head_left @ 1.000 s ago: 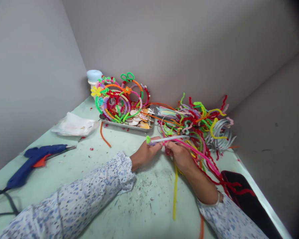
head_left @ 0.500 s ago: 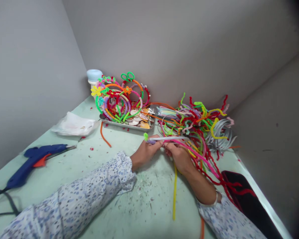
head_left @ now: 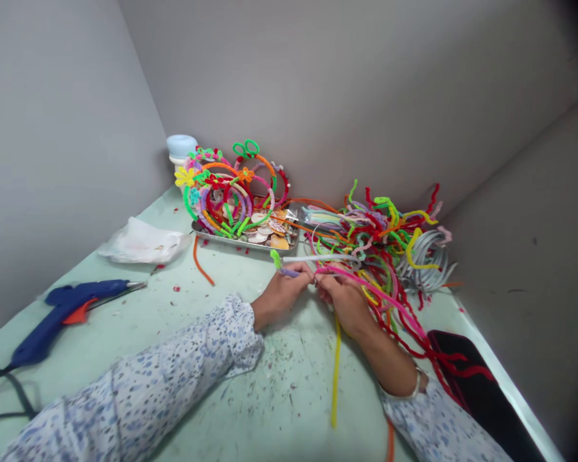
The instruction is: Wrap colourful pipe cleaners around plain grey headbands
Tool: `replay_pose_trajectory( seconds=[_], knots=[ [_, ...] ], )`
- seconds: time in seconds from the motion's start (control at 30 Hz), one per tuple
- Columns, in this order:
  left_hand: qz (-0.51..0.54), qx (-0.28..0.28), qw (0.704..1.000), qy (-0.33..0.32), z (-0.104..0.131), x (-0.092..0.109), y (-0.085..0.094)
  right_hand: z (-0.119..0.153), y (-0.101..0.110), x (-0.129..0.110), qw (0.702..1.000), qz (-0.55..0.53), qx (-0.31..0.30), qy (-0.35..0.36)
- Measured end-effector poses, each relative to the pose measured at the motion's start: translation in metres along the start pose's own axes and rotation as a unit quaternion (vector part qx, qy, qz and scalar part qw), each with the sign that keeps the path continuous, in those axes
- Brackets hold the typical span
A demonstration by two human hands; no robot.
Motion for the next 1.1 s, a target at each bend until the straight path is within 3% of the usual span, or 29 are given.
replay_pose_trajectory(
  seconds=[0.17,0.33,0.7,1.1],
  knots=[
    [0.087,0.054,0.994,0.033,-0.003,-0.006,0.003,0.003,-0.003,-0.011,0.995,-0.097,-0.014,0.031],
    [0.117,0.042,0.991,0.048,-0.003,-0.005,0.001,0.004,-0.006,-0.013,0.99,-0.128,-0.031,0.039],
    [0.135,0.032,0.989,0.05,-0.003,-0.006,0.002,0.006,-0.005,-0.017,0.994,-0.086,-0.044,0.044],
    [0.115,0.026,0.992,0.04,-0.003,-0.006,0.003,0.007,-0.002,-0.014,0.997,-0.045,-0.012,0.064]
  ],
)
Point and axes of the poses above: each hand's wrist, its own z-axis away from the middle knuckle, its own y-axis out of the back of the hand, x = y × z, the point moved 4 cm from there along -z, towards the middle knuckle, and after that the axes turned 13 degrees about -y, right-handed, at the moved point
